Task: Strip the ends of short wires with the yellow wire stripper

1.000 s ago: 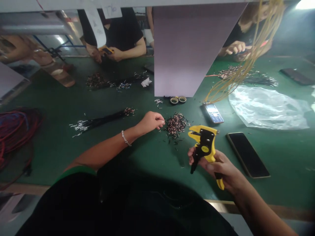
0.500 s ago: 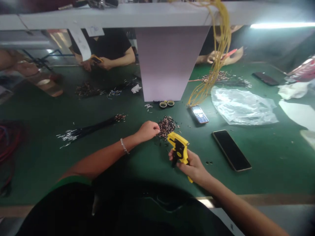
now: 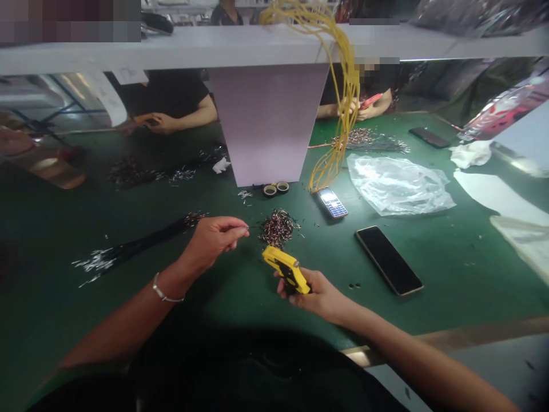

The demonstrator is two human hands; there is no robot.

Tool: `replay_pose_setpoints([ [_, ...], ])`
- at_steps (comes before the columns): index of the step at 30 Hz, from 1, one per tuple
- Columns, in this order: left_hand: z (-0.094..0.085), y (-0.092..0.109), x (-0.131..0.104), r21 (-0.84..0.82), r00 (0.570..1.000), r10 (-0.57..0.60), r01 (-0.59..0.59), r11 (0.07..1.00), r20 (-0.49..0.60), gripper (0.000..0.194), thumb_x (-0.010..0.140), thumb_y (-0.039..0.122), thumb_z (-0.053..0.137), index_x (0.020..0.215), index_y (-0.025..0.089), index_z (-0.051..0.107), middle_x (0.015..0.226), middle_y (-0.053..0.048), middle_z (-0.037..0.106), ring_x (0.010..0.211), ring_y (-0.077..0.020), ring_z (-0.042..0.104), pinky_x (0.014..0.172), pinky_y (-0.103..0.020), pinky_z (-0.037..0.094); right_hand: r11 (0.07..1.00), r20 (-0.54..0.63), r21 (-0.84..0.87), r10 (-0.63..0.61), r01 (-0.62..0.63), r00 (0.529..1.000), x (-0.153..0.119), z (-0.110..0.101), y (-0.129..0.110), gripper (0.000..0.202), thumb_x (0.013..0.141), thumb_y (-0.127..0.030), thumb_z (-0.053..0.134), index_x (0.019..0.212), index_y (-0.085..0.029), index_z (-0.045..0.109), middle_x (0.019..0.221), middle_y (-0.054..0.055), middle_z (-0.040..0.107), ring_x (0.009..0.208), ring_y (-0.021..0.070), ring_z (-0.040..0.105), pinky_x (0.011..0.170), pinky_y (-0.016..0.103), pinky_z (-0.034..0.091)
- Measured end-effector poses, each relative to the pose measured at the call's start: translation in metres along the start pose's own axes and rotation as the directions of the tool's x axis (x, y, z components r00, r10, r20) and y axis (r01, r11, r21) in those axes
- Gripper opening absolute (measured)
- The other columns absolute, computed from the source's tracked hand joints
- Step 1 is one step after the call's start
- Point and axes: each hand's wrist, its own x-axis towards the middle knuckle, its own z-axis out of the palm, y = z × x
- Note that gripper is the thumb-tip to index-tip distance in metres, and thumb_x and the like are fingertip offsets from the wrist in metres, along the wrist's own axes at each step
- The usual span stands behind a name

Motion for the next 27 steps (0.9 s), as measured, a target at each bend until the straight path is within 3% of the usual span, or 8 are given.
replay_pose_setpoints([
  [3, -0.005, 0.008, -0.009, 0.069, 0.994, 0.086, -0.082, 0.994, -0.062, 0.007, 0.077, 0.023, 0.070, 0.079, 0.019, 0.075, 0.067, -0.003, 0.073, 0.042, -0.0070, 0.049, 0.038, -0.020, 0.039, 0.986, 0.011, 0.162, -0.042, 0.040, 0.999, 0.007, -0.004, -0.001, 0.038, 0.067, -0.017, 0.070, 0.104, -0.017, 0.064, 0.088, 0.004, 0.068, 0.078, 0.0181, 0.062, 0.075, 0.034, 0.047],
  [5, -0.007, 0.014, -0.015, 0.204, 0.969, 0.218, -0.191, 0.960, -0.119, 0.007, 0.079, 0.023, 0.070, 0.080, 0.020, 0.075, 0.070, -0.002, 0.073, 0.048, -0.0082, 0.054, 0.046, -0.021, 0.046, 0.965, 0.024, 0.253, -0.076, 0.067, 0.997, 0.012, -0.005, 0.001, 0.040, 0.069, -0.019, 0.072, 0.108, -0.017, 0.064, 0.090, 0.005, 0.069, 0.080, 0.0191, 0.064, 0.078, 0.036, 0.048],
  [9, -0.010, 0.020, -0.023, 0.430, 0.850, 0.509, -0.411, 0.804, -0.140, 0.008, 0.085, 0.019, 0.066, 0.083, 0.021, 0.074, 0.081, -0.002, 0.075, 0.073, -0.0124, 0.067, 0.069, -0.024, 0.055, 0.932, 0.072, 0.349, -0.128, 0.096, 0.989, 0.020, -0.006, 0.006, 0.040, 0.071, -0.022, 0.075, 0.110, -0.017, 0.066, 0.090, 0.006, 0.071, 0.081, 0.0210, 0.066, 0.081, 0.039, 0.049],
  [12, -0.011, 0.018, -0.026, 0.515, 0.755, 0.647, -0.514, 0.686, -0.107, 0.010, 0.088, 0.017, 0.064, 0.086, 0.020, 0.073, 0.082, -0.002, 0.075, 0.074, -0.0116, 0.068, 0.070, -0.024, 0.055, 0.926, 0.128, 0.367, -0.145, 0.089, 0.981, 0.022, -0.006, 0.006, 0.042, 0.072, -0.023, 0.076, 0.112, -0.016, 0.066, 0.090, 0.008, 0.072, 0.080, 0.0221, 0.067, 0.079, 0.039, 0.049],
  [14, -0.010, 0.015, -0.027, 0.532, 0.714, 0.695, -0.557, 0.637, -0.085, 0.010, 0.089, 0.015, 0.063, 0.087, 0.018, 0.072, 0.082, -0.003, 0.074, 0.074, -0.0109, 0.068, 0.069, -0.022, 0.055, 0.924, 0.150, 0.369, -0.161, 0.096, 0.975, 0.023, -0.006, 0.003, 0.043, 0.072, -0.024, 0.077, 0.112, -0.014, 0.066, 0.089, 0.009, 0.072, 0.079, 0.0224, 0.067, 0.077, 0.039, 0.050],
  [16, -0.008, 0.012, -0.027, 0.531, 0.700, 0.711, -0.576, 0.621, -0.071, 0.008, 0.088, 0.014, 0.064, 0.087, 0.018, 0.072, 0.081, -0.003, 0.074, 0.073, -0.0104, 0.069, 0.068, -0.021, 0.055, 0.920, 0.158, 0.377, -0.176, 0.105, 0.972, 0.023, -0.006, -0.001, 0.043, 0.073, -0.024, 0.077, 0.113, -0.014, 0.065, 0.091, 0.009, 0.072, 0.080, 0.0226, 0.067, 0.077, 0.039, 0.050],
  [27, -0.005, 0.008, -0.031, 0.525, 0.717, 0.696, -0.582, 0.621, -0.030, 0.006, 0.088, 0.017, 0.065, 0.087, 0.019, 0.071, 0.082, -0.002, 0.075, 0.074, -0.0098, 0.069, 0.069, -0.019, 0.055, 0.896, 0.240, 0.438, -0.198, 0.076, 0.950, 0.034, 0.007, -0.008, 0.040, 0.073, -0.019, 0.076, 0.112, -0.013, 0.067, 0.089, 0.009, 0.074, 0.080, 0.0221, 0.069, 0.079, 0.039, 0.051],
])
